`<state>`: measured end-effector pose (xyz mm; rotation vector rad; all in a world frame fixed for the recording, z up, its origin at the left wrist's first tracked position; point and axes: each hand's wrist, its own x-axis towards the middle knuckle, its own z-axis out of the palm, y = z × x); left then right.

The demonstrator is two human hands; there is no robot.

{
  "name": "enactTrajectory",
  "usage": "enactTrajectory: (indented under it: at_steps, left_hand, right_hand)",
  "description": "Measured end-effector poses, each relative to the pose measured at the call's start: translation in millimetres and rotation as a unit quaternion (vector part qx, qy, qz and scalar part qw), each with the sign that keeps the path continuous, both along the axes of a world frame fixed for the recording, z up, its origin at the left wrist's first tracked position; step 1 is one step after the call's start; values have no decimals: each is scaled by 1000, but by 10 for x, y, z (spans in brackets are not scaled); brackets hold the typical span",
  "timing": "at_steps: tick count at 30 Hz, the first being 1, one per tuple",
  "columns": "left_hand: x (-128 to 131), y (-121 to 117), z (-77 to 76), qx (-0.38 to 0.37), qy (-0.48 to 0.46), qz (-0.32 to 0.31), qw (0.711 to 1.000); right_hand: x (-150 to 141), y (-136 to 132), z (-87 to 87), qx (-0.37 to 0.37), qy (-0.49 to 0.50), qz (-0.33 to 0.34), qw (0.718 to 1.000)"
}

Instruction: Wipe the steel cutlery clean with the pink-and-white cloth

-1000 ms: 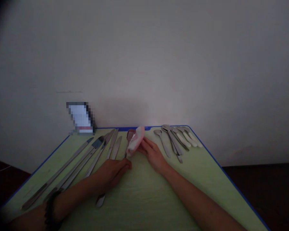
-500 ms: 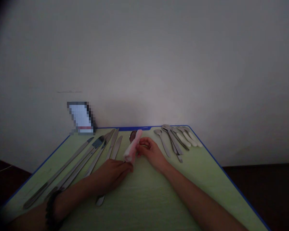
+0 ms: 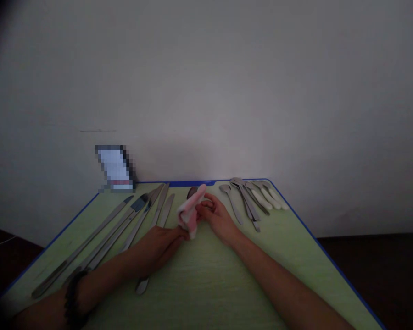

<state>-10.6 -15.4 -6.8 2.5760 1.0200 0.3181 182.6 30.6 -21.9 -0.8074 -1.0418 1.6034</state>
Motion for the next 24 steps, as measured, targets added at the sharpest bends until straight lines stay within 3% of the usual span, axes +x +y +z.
enactTrajectory:
  at_steps: [5, 14, 21, 24]
  left_hand:
    - [-4, -36, 59, -40, -82, 62, 994]
    - [2, -26, 6, -88, -196, 116, 970]
    - [-22, -36, -51, -46, -304, 126, 943]
    - [-7, -42, -84, -50, -357, 157, 919]
  right_hand:
    - [1, -4, -2, 11, 7, -18, 1000]
    - [-9, -1, -23, 34, -5, -46, 998]
    - [-7, -2, -29, 54, -31, -38, 997]
    - [8, 11, -59, 73, -54, -34, 995]
